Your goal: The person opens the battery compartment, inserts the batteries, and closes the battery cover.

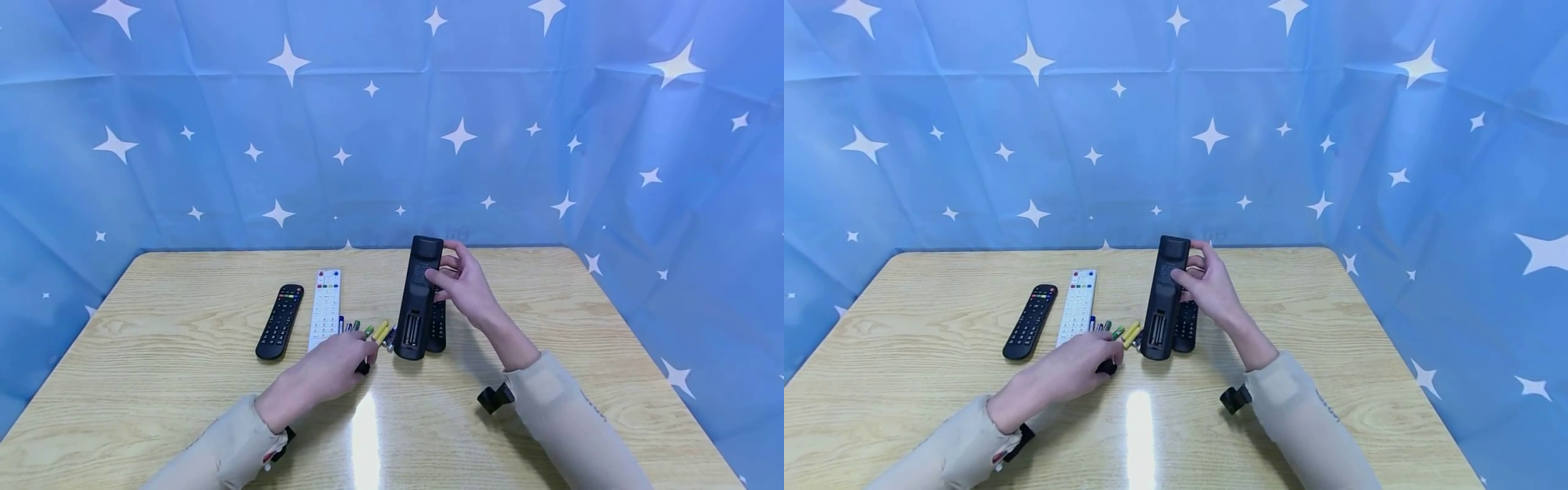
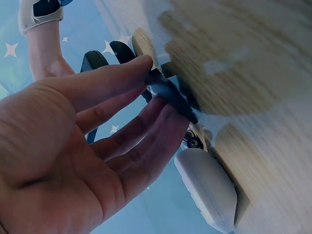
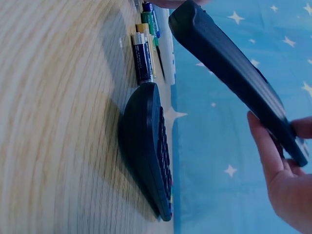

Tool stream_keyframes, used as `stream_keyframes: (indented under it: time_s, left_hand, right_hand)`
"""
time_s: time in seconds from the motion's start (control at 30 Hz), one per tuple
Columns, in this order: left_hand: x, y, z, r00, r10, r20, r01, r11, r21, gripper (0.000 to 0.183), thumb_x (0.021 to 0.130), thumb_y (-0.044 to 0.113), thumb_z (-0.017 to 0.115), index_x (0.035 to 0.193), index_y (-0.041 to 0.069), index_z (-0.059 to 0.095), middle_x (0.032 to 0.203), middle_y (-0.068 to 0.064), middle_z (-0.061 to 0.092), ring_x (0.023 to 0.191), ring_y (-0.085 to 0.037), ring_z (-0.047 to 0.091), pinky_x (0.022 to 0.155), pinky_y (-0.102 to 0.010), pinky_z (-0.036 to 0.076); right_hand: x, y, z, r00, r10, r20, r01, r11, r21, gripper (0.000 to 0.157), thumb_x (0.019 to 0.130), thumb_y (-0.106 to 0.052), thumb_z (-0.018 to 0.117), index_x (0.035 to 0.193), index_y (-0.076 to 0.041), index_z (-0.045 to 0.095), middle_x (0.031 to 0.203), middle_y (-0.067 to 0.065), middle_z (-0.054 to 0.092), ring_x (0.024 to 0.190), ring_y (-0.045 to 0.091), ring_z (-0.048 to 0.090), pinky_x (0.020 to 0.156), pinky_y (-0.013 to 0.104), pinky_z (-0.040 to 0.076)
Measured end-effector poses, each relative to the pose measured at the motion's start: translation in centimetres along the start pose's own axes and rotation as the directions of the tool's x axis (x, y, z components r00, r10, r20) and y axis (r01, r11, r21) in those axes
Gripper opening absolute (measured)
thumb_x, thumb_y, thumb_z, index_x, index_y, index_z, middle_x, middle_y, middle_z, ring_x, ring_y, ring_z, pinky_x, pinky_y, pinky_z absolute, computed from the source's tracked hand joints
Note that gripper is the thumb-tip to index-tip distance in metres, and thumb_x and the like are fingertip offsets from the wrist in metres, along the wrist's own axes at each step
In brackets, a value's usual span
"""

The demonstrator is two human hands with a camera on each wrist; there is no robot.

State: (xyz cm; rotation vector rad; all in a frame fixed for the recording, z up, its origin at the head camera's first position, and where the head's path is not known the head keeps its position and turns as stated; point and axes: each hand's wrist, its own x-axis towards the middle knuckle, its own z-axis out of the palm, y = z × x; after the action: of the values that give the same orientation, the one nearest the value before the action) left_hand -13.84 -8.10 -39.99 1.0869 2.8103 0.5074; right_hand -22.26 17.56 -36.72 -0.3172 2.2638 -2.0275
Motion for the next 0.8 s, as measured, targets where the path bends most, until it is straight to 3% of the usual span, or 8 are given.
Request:
stream_keyframes:
  time_s: [0.23,0.47,0.8]
  left_hand:
    - [0.0,0.1,-0.1,0.998,-0.027,0.061,0.027,1.0,-0.001,0.025,0.079,0.0,0.085,0.096,0.01,0.07,0.093,-0.003,0.061,0.085,-0.019,0.061,0.073,-0.032,0.056]
    - [0.0,0.1,-0.1,0.996,-0.032,0.078,0.032,0.999,0.01,0.026,0.081,0.006,0.087,0.1,0.011,0.069,0.094,-0.002,0.06,0.085,-0.018,0.061,0.072,-0.032,0.056]
    - [1.4,-0.9,-0.5,0.998,0.005,-0.055,-0.007,0.999,-0.039,0.02,0.09,0.001,0.077,0.108,0.0,0.07,0.099,-0.01,0.063,0.087,-0.022,0.061,0.076,-0.035,0.056]
  right_hand:
    - [0.0,0.1,-0.4,1.0,-0.002,-0.006,0.002,1.0,0.002,0.063,0.1,-0.004,0.064,0.154,-0.005,0.032,0.116,0.019,0.059,0.097,0.022,0.069,0.07,0.038,0.062]
    - [0.0,0.2,-0.8,1.0,0.002,-0.01,-0.002,1.0,-0.002,0.064,0.1,-0.003,0.063,0.155,-0.005,0.031,0.118,0.02,0.058,0.099,0.022,0.069,0.072,0.041,0.063]
    - [-0.1,0.1,-1.1,1.0,0.001,-0.008,-0.001,1.0,-0.007,0.066,0.1,-0.004,0.063,0.156,-0.005,0.029,0.118,0.02,0.058,0.099,0.021,0.069,0.072,0.043,0.063]
